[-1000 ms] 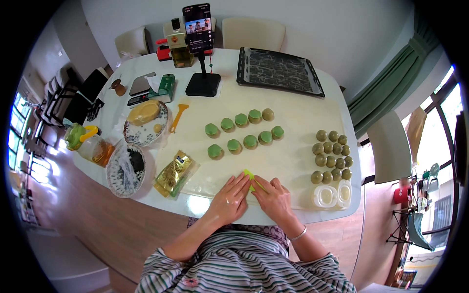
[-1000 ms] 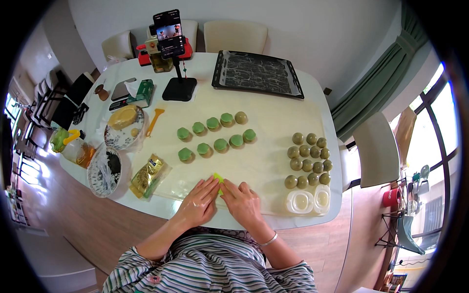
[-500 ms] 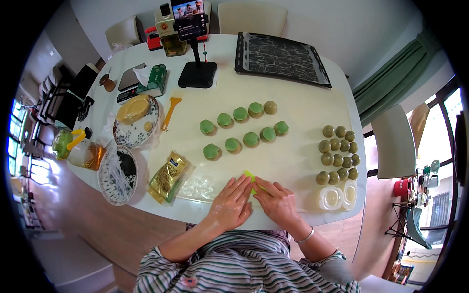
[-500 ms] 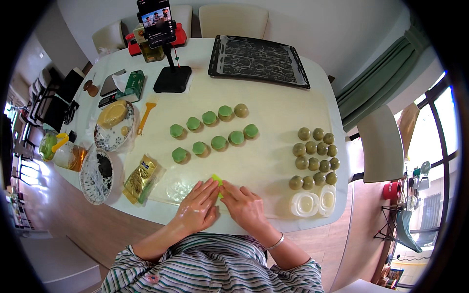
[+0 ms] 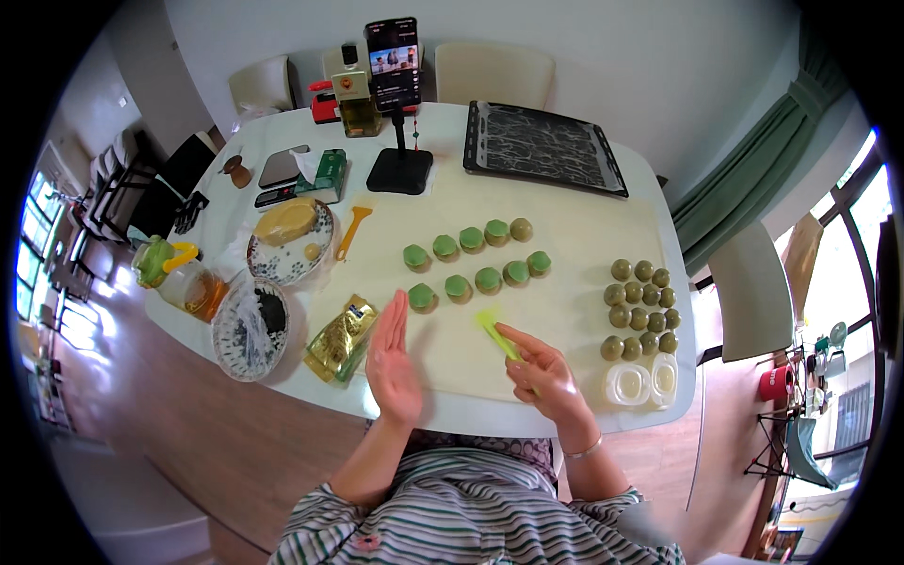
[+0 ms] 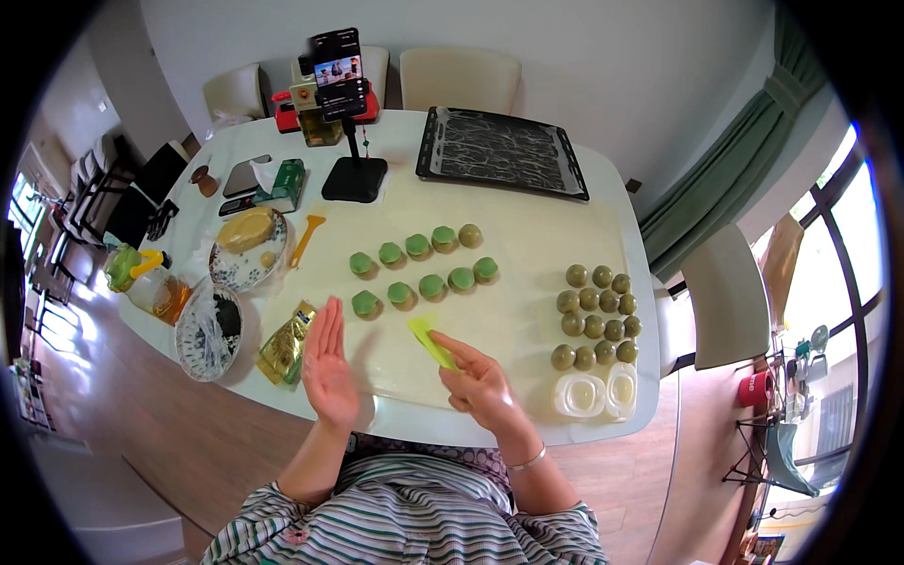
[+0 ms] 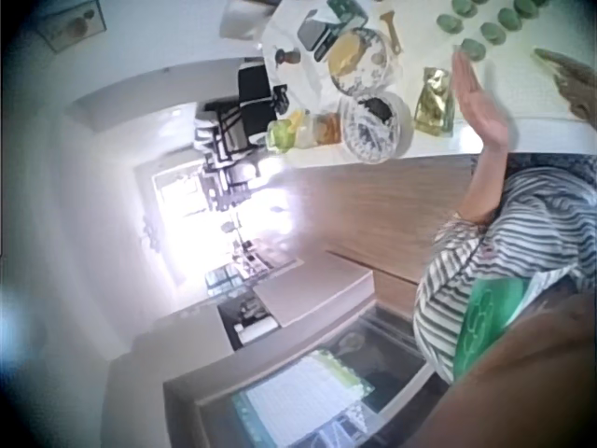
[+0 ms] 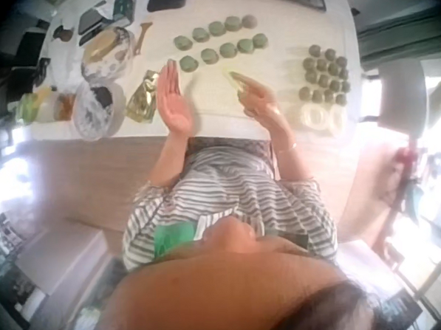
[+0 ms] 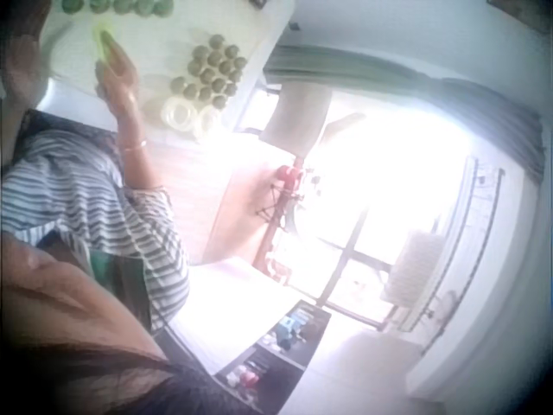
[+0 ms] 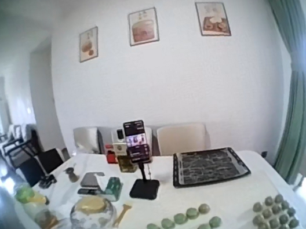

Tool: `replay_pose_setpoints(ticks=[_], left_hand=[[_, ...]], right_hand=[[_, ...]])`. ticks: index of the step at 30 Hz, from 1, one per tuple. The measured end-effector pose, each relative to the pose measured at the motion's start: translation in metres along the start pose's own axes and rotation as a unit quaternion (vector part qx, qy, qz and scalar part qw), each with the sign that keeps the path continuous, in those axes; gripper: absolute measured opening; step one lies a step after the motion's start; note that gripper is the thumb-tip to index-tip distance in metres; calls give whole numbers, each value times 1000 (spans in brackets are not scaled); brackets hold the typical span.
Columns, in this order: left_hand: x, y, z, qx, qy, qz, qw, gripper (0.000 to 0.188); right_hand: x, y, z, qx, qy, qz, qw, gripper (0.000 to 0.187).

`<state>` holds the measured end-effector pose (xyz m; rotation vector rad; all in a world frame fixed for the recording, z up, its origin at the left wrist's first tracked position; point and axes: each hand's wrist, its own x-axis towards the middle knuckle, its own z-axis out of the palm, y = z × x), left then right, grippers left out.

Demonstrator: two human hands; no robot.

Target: The person assembles small round food items by rolling green dough into balls and placing them on top of beige dough balls arranged on a white table. The person uses a green plastic scraper to help shape the green dough and a small spoon to scoop filling from a gold packet. The finished items are placed in neat rows on the table.

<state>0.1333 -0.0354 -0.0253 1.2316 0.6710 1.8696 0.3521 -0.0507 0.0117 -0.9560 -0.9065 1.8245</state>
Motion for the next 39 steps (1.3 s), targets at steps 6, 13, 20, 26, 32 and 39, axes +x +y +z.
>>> replay_pose_setpoints(ticks=[6, 13, 20, 26, 32, 39], left_hand=[[12, -21, 41, -279, 74, -190, 938, 74], [2, -19, 56, -428, 45, -165, 888, 86], [1, -5, 53, -484, 61, -148, 861, 88], [5, -11, 40, -540, 105, -130, 825, 87], [15, 3, 39, -580, 79, -98, 805, 89], [20, 15, 33, -481, 66, -70, 871, 87]], right_hand=[[0, 44, 5, 372, -194, 80, 904, 53], [-24, 44, 39, -308, -7, -204, 929, 51], [-42, 30, 69, -541, 87, -292, 784, 42], [-45, 34, 67, -602, 57, -291, 741, 43], [-37, 33, 70, -562, 33, -294, 772, 51], [-40, 53, 60, -659, 57, -199, 724, 35]])
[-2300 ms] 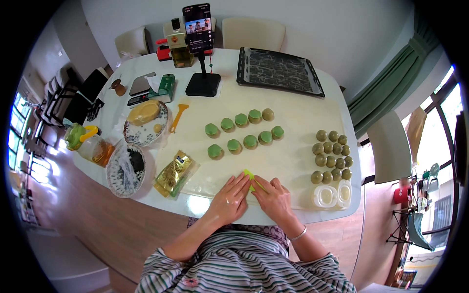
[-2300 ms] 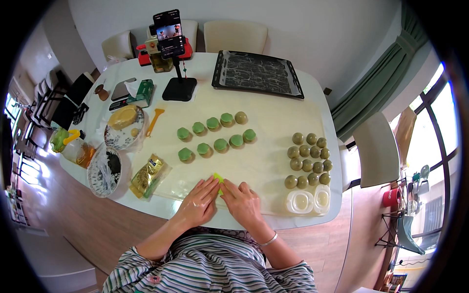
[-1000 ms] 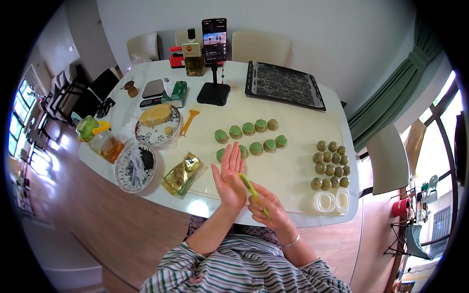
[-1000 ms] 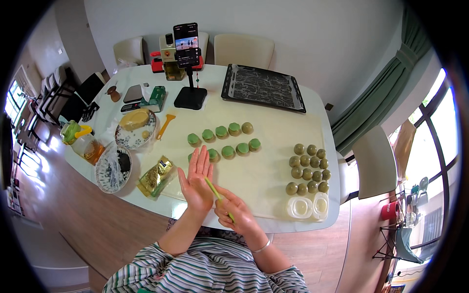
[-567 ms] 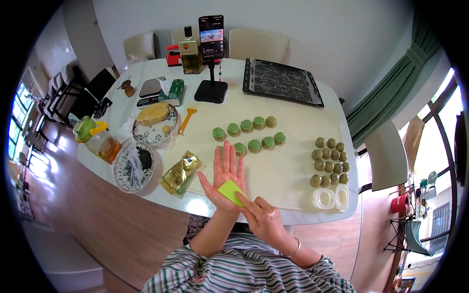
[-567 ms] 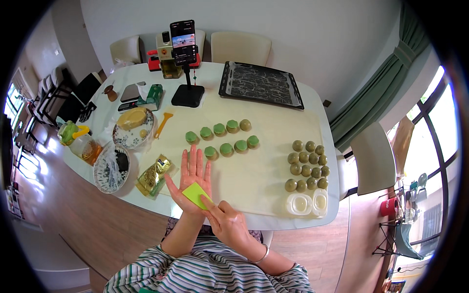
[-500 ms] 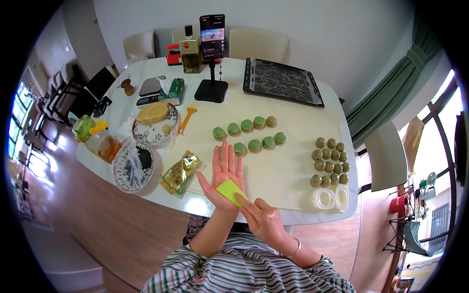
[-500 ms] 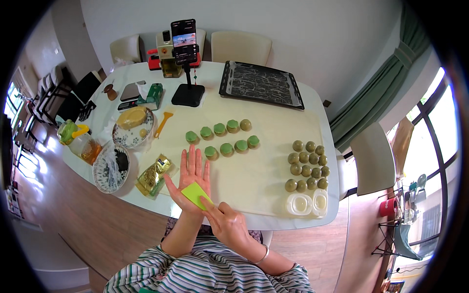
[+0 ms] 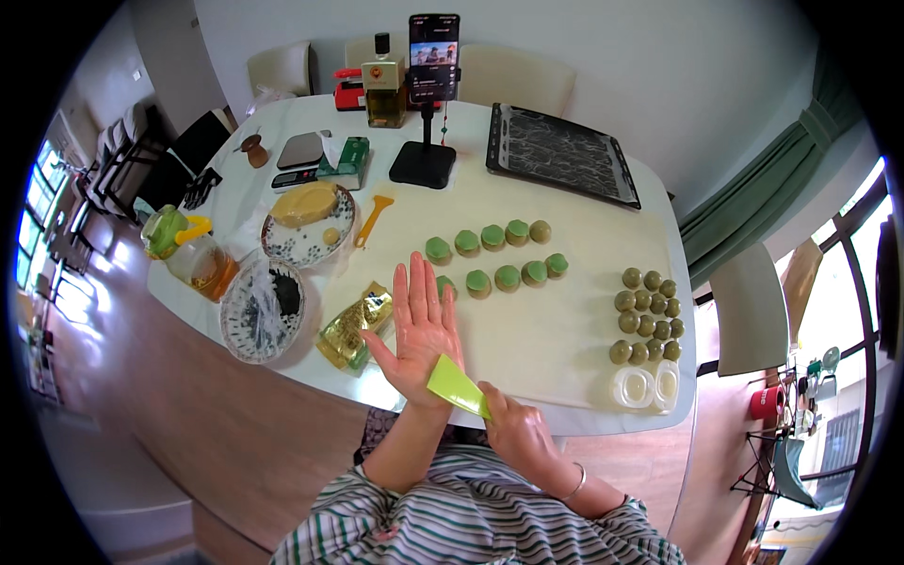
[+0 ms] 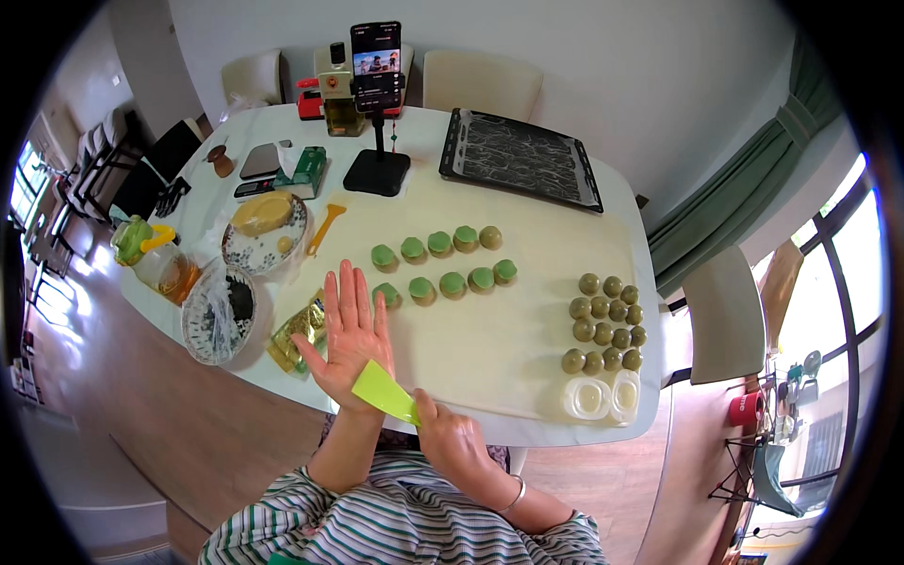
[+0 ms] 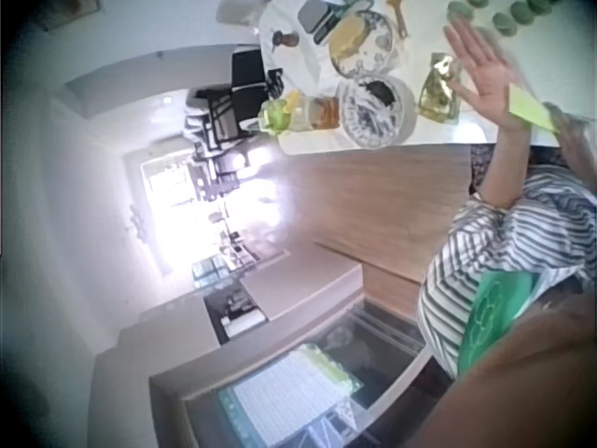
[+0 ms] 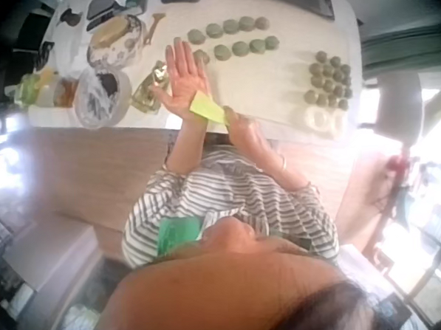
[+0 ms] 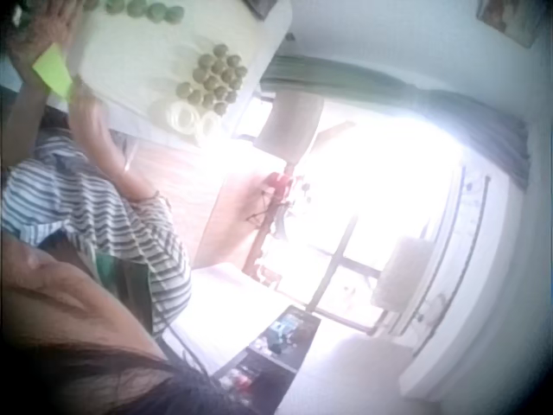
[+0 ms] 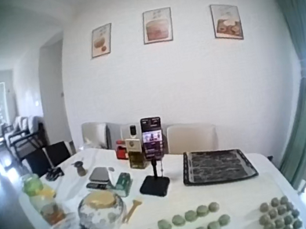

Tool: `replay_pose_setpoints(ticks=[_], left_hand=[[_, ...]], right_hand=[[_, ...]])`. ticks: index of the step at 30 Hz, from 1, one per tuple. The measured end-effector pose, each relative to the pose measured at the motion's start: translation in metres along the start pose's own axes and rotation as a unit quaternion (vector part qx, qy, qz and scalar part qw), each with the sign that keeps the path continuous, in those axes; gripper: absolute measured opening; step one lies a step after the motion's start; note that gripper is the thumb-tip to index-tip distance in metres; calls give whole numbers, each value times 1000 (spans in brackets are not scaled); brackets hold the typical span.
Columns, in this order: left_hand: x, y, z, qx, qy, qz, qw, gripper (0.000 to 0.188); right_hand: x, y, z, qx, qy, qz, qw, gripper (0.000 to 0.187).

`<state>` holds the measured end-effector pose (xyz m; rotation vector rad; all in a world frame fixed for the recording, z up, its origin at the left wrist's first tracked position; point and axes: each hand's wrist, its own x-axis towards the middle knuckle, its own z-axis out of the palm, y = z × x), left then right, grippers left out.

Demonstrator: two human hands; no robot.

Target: The person assembles small round food items by rolling green dough into balls and placing them on top of beige dough balls arranged on a white table. The person uses a green plastic scraper to help shape the green dough and a small spoon to scoop filling from a gold packet. The finished items are placed in neat rows on the table.

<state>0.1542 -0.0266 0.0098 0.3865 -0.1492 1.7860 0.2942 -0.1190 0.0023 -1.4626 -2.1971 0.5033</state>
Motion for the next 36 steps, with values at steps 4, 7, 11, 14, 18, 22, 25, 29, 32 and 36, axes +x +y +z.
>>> replay_pose_setpoints(ticks=[4, 7, 11, 14, 18, 22, 25, 29, 32, 36], left_hand=[[4, 0, -2, 32, 4, 5, 999, 87], [6, 0, -6, 28, -7, -18, 999, 86], [2, -2, -5, 61, 21, -60, 996, 80], [3, -2, -1, 161, 33, -72, 984, 73], [3, -2, 0, 173, 39, -81, 981, 67], [0, -5, -4, 286, 0, -51, 957, 65], [-2, -5, -7, 313, 0, -27, 949, 67], [3, -6, -11, 183, 69, -76, 978, 74], [-4, -14, -23, 119, 109, -88, 983, 80], [-15, -23, -26, 6, 87, -98, 991, 81]], right_hand=[[4, -6, -5, 37, -54, 31, 997, 36], [12, 0, -9, 151, -62, 18, 986, 33], [27, 8, -24, 526, -178, 138, 820, 29], [26, 21, -23, 682, -238, 205, 661, 36], [22, 38, -13, 728, -255, 189, 608, 50], [22, 43, -17, 701, -239, 175, 649, 54], [22, 50, -14, 667, -204, 146, 701, 52], [18, 45, -10, 558, -82, 92, 821, 48], [16, 32, -5, 365, 25, 15, 930, 45], [10, 14, 4, -11, 103, -57, 993, 49]])
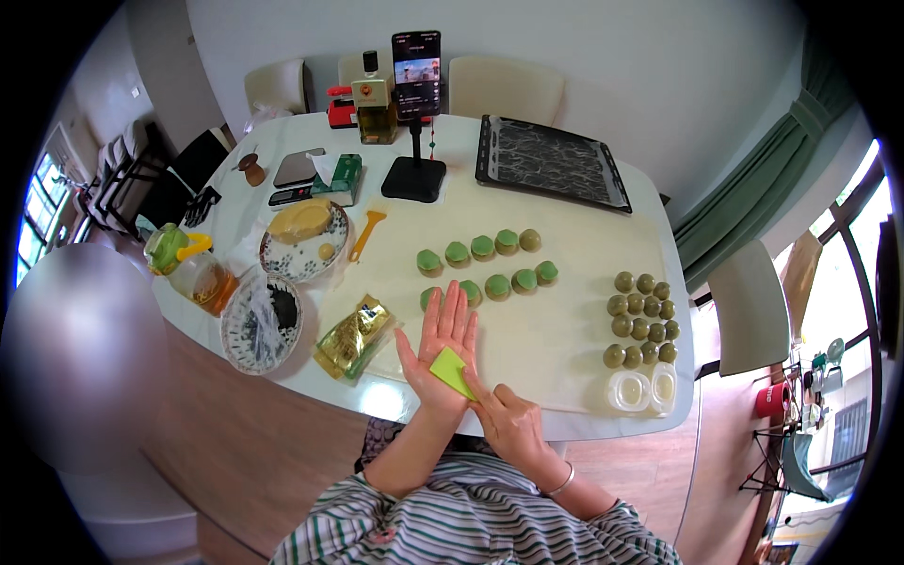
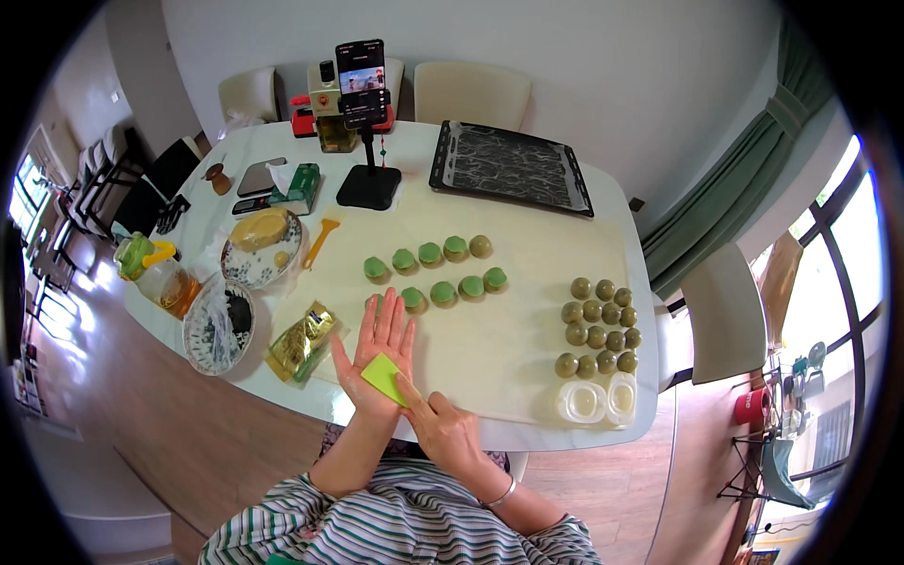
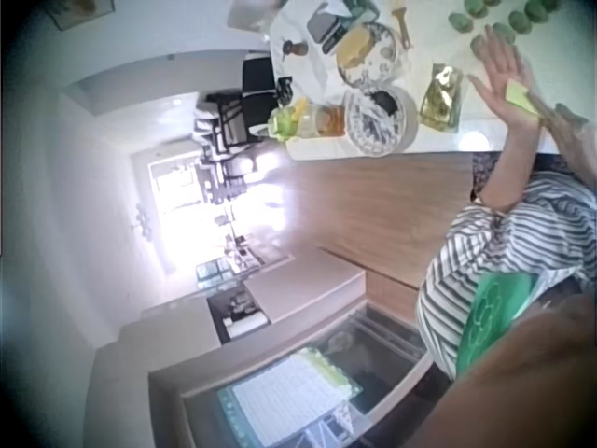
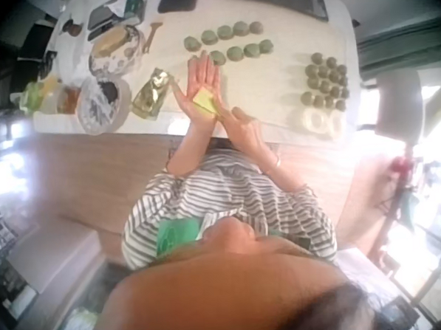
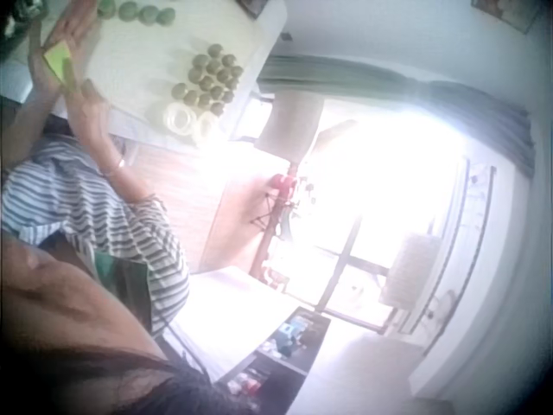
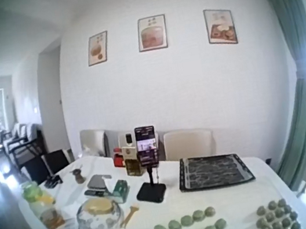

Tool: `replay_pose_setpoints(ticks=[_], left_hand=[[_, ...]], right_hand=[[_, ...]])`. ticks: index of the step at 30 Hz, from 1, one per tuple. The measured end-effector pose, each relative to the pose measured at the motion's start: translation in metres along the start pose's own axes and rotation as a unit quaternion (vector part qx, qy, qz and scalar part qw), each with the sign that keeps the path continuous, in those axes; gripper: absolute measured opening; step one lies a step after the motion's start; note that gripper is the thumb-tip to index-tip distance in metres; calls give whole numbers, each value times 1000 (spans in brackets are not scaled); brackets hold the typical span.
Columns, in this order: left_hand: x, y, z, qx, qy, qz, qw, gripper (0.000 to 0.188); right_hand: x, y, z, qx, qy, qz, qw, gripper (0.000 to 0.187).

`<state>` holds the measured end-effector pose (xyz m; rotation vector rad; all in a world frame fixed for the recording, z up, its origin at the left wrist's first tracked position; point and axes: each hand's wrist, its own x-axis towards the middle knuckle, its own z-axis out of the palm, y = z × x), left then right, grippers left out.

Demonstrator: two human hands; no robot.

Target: The person assembles small round food items by rolling green dough into balls and placing them on top of beige dough balls arranged on a white table. The person uses a green plastic scraper to help shape the green dough and a small spoon to scoop filling from a gold packet. The finished items are placed in neat rows on the table.

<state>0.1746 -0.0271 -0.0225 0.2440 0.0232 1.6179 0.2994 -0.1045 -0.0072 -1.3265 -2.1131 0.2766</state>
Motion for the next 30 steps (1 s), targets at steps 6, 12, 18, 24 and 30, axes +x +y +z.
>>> replay_pose_setpoints(ticks=[6, 12, 18, 24, 30], left_hand=[[1, 7, 0, -47, 27, -24, 998, 79], [13, 18, 14, -249, 54, -60, 965, 77], [15, 23, 21, -294, 45, -52, 953, 73], [2, 5, 25, -196, 23, -53, 979, 64], [-17, -18, 17, 303, -113, 122, 938, 64]], right_hand=[[-9, 5, -16, -69, -47, -30, 996, 55], [-22, 28, -41, -39, -51, -38, 997, 53], [-19, 60, -45, -97, -2, 60, 993, 46], [-18, 64, -23, -29, 12, 56, 998, 68], [8, -13, 5, 382, -23, -30, 923, 101]])
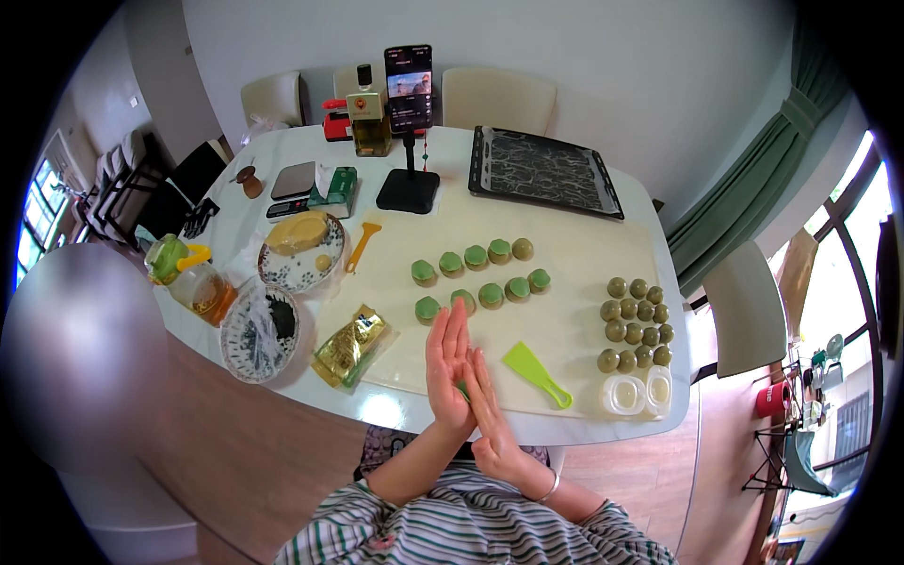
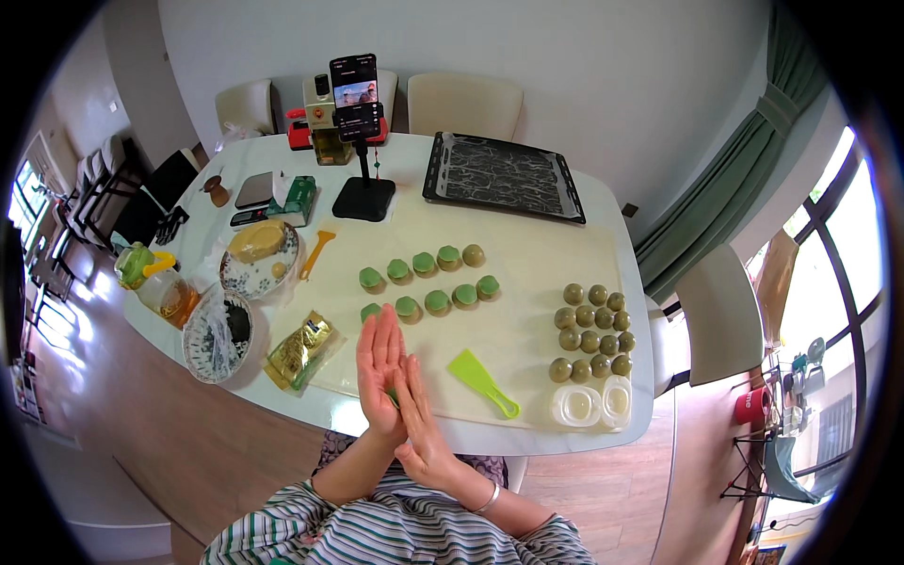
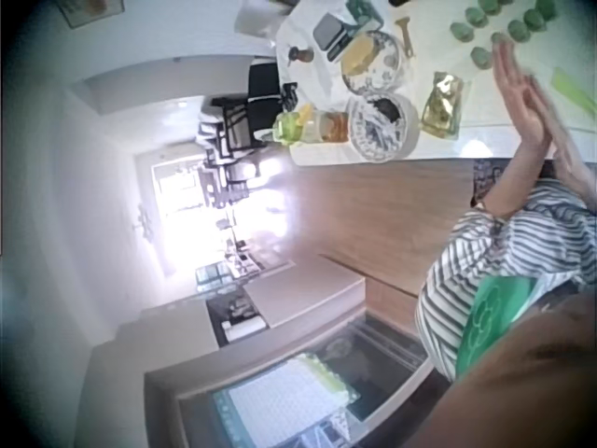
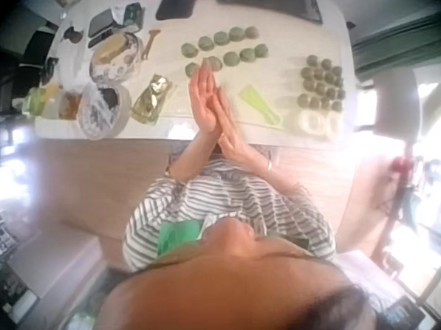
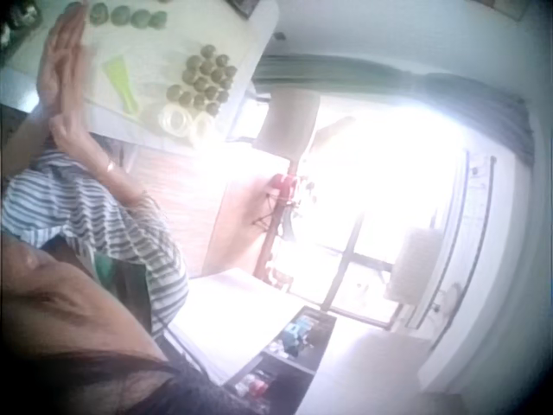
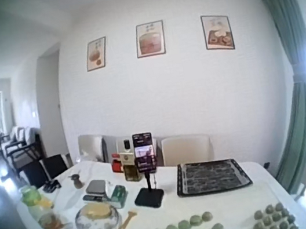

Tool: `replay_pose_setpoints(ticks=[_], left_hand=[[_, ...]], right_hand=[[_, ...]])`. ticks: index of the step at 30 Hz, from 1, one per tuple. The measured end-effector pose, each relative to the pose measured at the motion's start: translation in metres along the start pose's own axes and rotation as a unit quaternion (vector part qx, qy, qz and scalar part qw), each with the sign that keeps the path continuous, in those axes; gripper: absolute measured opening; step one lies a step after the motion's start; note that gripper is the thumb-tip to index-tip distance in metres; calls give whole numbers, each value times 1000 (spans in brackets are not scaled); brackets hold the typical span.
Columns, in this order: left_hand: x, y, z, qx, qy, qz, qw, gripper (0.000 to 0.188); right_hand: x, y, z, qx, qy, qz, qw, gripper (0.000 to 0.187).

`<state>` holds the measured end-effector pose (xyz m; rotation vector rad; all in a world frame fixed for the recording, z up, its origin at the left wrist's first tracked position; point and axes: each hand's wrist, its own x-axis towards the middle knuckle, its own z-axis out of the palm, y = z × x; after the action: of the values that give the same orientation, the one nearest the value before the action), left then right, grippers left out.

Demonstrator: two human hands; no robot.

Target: The person assembles small round food items by rolling green dough into balls and placing them on top of beige dough balls arranged on a white table. The person uses a green plastic scraper to help shape the green dough and a small spoon to scoop filling from a gold packet. The finished items are placed in neat rows on the table.

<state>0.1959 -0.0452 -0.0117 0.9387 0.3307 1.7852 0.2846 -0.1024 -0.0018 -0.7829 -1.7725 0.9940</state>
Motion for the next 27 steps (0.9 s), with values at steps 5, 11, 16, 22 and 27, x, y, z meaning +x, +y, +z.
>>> replay_pose_setpoints(ticks=[5, 11, 16, 22, 27], left_hand=[[13, 7, -12, 94, 11, 51, 994, 73], [5, 6, -11, -180, 47, -104, 977, 75], [3, 15, -7, -261, 35, -193, 945, 65], [4, 28, 5, -290, 102, -223, 925, 57], [-2, 21, 0, -230, 120, -244, 934, 60]], right_hand=[[-6, -5, 7, -7, -49, -56, 997, 105], [4, 3, -3, -236, -99, -120, 959, 107], [17, -6, -19, -293, -107, -157, 937, 95], [17, -3, -28, -273, -84, -186, 940, 90], [6, 1, -20, -219, -55, -152, 962, 89]])
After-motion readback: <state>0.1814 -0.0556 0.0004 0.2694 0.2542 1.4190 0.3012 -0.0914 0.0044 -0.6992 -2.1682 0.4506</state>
